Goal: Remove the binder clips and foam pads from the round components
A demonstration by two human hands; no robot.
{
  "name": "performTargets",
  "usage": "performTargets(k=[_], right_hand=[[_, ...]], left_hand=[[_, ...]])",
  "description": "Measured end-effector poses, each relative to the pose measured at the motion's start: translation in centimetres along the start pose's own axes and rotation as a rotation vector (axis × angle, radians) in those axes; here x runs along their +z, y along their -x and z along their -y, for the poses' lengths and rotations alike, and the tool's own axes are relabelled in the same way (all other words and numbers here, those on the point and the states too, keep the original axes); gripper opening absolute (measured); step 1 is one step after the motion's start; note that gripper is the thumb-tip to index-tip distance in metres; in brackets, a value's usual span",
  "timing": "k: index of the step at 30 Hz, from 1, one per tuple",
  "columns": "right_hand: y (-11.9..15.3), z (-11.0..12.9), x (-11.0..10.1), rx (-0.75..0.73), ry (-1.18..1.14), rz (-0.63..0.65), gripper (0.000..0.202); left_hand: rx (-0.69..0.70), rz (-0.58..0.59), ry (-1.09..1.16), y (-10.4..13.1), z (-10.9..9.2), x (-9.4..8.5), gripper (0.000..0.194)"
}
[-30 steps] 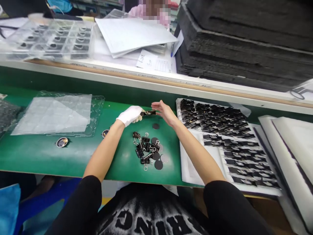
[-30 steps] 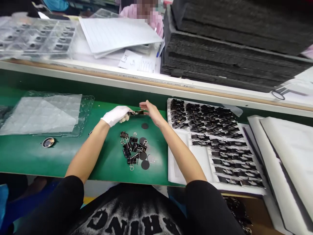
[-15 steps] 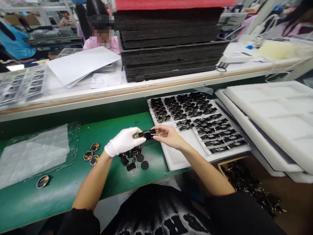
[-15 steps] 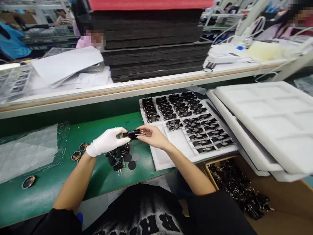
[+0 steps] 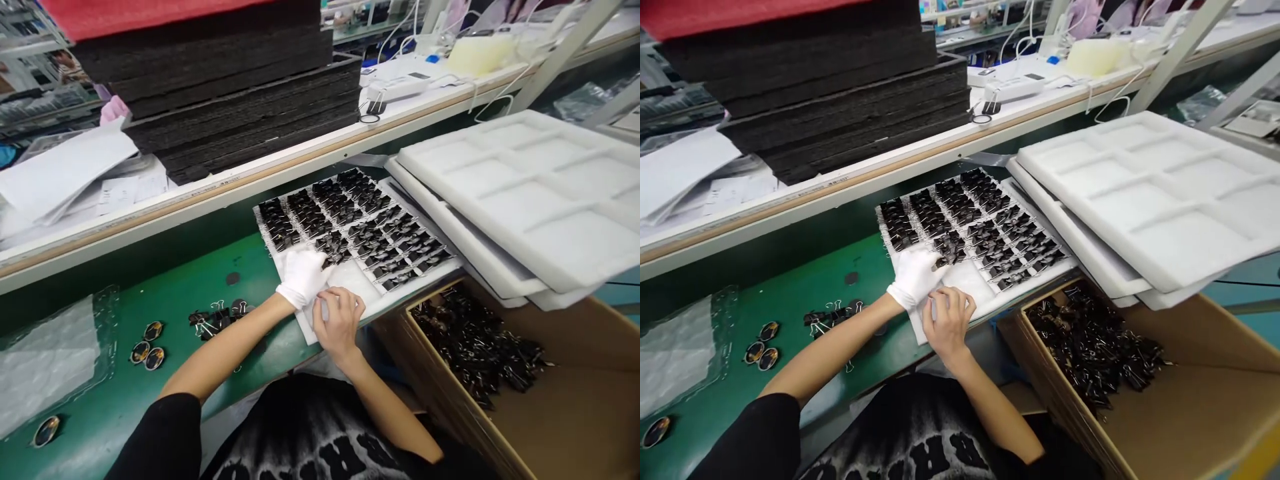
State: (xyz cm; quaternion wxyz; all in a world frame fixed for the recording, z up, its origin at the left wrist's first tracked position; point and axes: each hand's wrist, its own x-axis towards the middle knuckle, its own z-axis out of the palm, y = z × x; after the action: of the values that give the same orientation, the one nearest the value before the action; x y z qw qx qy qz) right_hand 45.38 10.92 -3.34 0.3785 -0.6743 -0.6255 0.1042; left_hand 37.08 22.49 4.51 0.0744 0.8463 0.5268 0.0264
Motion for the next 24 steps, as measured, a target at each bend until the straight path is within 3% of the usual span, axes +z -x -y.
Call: performTargets(k=[4, 9, 12, 15, 18, 24], right_hand=[[-0.3, 0.1, -0.2, 0.001, -0.034, -0.013, 0.019], [-0.1, 0.0, -0.4, -0.009, -0.070, -0.047, 0.014], [0.0, -0.3, 0.1, -0.049, -0.111, -0.158, 0.006], [0.1, -0.5, 0.8, -0.143, -0.164, -0.331, 0.015], [0.0, -0.7, 0.9, -0.197, -0.184, -0.380, 0.019], [-1.4, -1.4, -0.9, -0.017, -0.102, -0.314, 0.023]], left_hand=[[-0.028, 0.026, -0.034, -1.2, -0.8, 1.2, 0.059], [-0.053, 0.019, -0.037, -1.5, -0.9, 1.4, 0.061], [-0.065, -0.001, -0.029, -1.3, -1.0, 1.2, 0.059], [-0.103, -0.038, -0.032, -1.2, -1.1, 1.3, 0.055], [-0.131, -0.070, -0.041, -1.1, -1.1, 1.9, 0.048], [-0.124, -0.075, -0.079, -1.4, -1.1, 3.0, 0.044]])
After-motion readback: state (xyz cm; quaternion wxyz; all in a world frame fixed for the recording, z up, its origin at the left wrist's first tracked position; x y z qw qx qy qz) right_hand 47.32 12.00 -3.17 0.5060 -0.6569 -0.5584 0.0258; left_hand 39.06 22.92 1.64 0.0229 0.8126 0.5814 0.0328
